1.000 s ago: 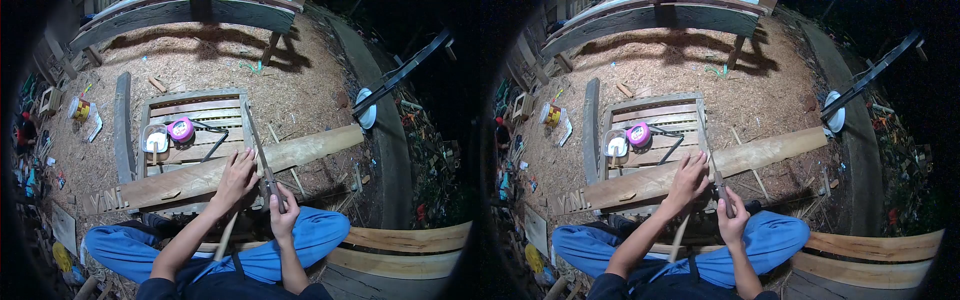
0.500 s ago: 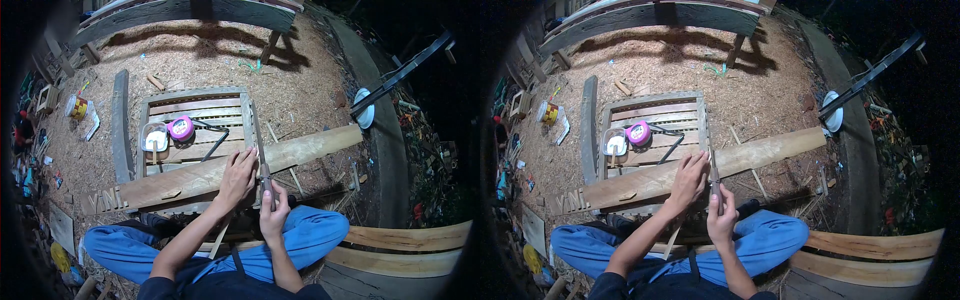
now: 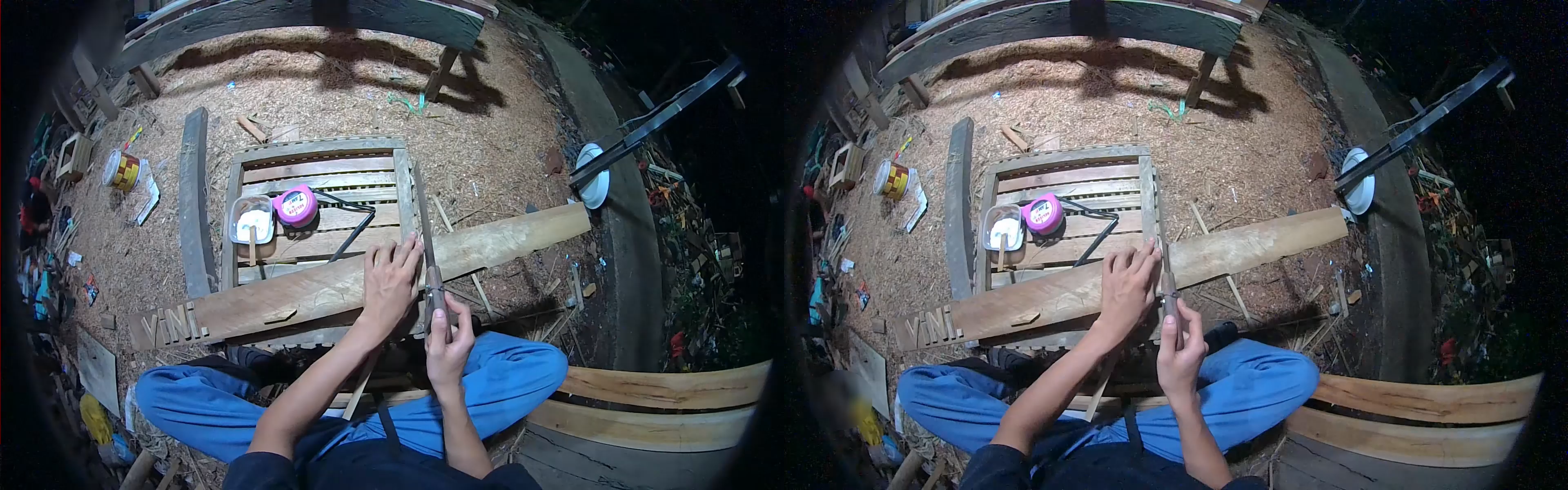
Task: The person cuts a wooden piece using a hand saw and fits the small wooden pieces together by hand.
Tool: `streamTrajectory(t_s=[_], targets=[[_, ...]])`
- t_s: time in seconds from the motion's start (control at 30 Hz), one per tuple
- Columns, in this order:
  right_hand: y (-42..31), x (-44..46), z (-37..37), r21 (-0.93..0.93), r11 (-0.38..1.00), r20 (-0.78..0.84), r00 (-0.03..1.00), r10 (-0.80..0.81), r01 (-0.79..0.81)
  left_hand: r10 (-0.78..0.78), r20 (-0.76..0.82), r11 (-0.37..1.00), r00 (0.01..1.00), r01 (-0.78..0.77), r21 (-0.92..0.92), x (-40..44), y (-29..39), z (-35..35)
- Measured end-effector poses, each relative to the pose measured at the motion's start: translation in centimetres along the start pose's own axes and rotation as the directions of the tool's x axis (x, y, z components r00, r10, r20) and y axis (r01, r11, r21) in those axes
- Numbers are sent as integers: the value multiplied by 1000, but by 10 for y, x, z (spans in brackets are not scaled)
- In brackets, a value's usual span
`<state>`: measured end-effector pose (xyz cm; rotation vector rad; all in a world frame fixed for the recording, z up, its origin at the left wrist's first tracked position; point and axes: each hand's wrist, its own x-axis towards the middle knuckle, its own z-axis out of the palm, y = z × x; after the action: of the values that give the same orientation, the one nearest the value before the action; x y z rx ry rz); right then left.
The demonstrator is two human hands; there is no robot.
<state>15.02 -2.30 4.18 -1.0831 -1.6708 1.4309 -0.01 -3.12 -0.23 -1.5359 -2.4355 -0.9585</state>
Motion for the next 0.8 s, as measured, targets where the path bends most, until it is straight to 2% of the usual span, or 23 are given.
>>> streamTrajectory(t_s=[0.23,0.3,0.37,0.5,0.53,0.67,0.73,0.8], targets=[[-17,-2,-2,-179,977,20,994,-112,114,-10,-17,1000,1000,11,22,3,0,3],[-10,-8,-6,-142,984,7,994,-109,109,-15,-23,999,1000,16,37,2,3,6],[-12,-21,-16,-147,989,14,1000,-21,23,-13,-36,998,999,15,65,2,1,8],[-11,-9,-6,-105,983,-16,988,-152,149,-13,7,998,1000,12,63,0,1,10],[-13,3,-4,-176,973,15,989,-146,147,-23,6,999,1000,23,40,0,1,8],[-10,-13,-13,-107,990,33,996,-85,89,-42,-4,998,999,42,50,0,1,10],[-5,-30,-21,-63,997,-23,999,-48,47,-49,-3,997,999,49,62,2,2,13],[-13,-17,-16,-101,993,-13,998,-62,60,-43,-2,997,999,43,60,0,2,14]])
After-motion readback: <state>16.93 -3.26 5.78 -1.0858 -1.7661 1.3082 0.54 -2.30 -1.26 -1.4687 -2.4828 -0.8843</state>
